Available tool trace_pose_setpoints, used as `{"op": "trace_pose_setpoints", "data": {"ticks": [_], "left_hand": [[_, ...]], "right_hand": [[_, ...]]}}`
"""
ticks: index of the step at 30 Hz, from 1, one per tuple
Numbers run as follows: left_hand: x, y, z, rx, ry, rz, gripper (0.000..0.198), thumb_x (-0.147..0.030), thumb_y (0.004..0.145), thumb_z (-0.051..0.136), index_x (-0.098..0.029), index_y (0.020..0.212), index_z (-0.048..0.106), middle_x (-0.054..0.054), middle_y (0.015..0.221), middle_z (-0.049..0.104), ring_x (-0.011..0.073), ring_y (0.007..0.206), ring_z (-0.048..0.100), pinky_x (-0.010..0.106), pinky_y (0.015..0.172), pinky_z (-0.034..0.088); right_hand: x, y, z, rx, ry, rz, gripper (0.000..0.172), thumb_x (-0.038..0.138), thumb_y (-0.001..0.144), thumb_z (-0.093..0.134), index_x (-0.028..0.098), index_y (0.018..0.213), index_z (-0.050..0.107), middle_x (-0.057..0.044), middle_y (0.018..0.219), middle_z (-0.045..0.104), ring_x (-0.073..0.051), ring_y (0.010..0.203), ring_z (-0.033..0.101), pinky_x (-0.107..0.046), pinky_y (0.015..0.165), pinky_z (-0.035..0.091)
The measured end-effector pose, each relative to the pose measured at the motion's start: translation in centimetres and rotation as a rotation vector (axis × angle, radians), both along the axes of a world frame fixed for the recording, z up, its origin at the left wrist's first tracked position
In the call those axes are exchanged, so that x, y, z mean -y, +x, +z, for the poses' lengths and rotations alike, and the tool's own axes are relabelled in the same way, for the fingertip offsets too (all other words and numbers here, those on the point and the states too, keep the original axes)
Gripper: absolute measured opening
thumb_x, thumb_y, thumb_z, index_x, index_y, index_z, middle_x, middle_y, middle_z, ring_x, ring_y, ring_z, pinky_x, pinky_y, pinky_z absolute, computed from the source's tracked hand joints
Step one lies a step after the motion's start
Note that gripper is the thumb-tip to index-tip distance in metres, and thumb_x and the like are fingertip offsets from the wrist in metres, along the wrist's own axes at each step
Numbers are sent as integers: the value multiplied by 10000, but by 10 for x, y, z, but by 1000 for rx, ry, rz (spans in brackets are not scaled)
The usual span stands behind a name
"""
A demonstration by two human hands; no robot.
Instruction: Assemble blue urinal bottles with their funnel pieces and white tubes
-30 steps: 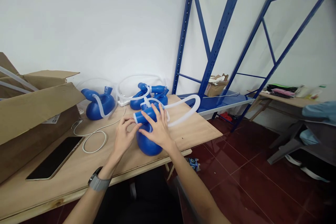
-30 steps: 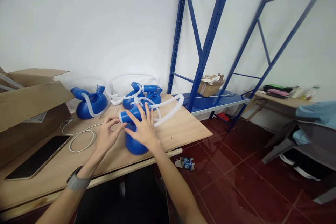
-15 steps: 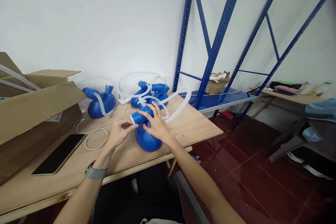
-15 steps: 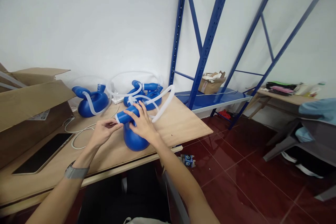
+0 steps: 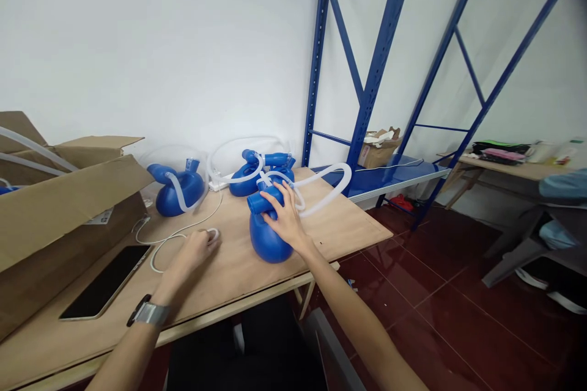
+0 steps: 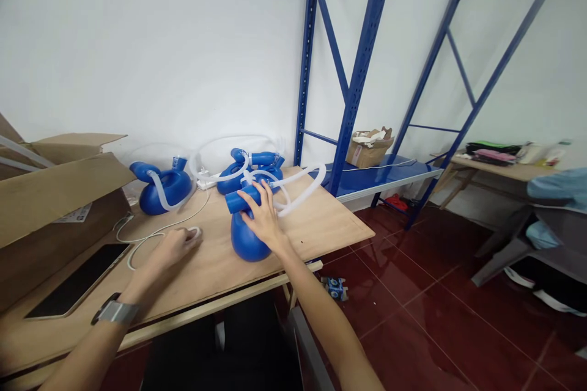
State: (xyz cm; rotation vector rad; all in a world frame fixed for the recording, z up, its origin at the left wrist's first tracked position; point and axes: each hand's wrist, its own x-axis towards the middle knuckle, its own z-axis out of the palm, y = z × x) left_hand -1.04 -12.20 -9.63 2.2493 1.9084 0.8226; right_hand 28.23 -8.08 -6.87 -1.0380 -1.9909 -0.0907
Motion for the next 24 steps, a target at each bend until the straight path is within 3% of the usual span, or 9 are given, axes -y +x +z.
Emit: {"op": "trace_pose_setpoints", "data": {"ticks": [4,6,8,10,12,15,17,24], "left_hand": [[-3,13,-2,8,85,-8,302,-366,895,475,-218,690,640,160,859,741,280,775,670,389,740,486],[-1,24,7,71,140,-37,367,-445,937,507,-185,1058,736,199,1171,756,333,1050,709,436,894,533],[1,41,21,210,200,-126,663,-540,932,603,-195,1495,542,204,1473,635,340,1294,645,472,1028,533],[-1,61,37,347,225,-246,957,-580,872,720,-235,1664,308,212,1641,475,356,1431,557,514,1084,525],[-6,77,52,419,187,-312,993,-609,820,768,-213,1640,373,221,1579,546,372,1394,594,533,1072,545],[-16,86,68,487,74,-325,829,-655,769,783,-143,1408,654,176,1239,768,333,1027,769,487,914,636],[-18,84,74,490,29,-314,766,-649,722,822,-134,1283,738,131,1068,815,297,849,781,450,817,662],[-1,78,72,618,10,-238,752,-557,619,910,-133,1227,786,132,1084,834,344,914,804,455,827,680]], "right_hand": [[0,1,2,-23,21,-17,537,260,962,672,324,1493,625,-93,1639,423,-361,1611,256,-608,1256,403],[0,2,3,-30,18,-23,558,267,962,668,316,1515,604,-101,1628,444,-353,1595,296,-601,1252,413],[-1,1,3,-23,23,-2,582,265,962,662,306,1537,579,-103,1633,448,-343,1594,304,-593,1254,412],[-2,1,2,2,32,46,612,262,956,663,298,1558,553,-97,1654,429,-335,1611,276,-586,1266,395],[-2,1,1,33,28,93,663,257,947,665,310,1589,509,-84,1684,394,-330,1632,236,-593,1275,375],[-1,5,-1,58,13,132,749,199,936,632,329,1643,419,-58,1735,318,-317,1662,158,-600,1297,328],[3,9,-2,77,20,156,776,157,939,598,315,1666,377,-46,1774,239,-308,1676,94,-584,1315,291],[15,6,-4,118,24,152,802,115,978,526,340,1704,270,-2,1808,116,-279,1680,60,-555,1316,300]]}}
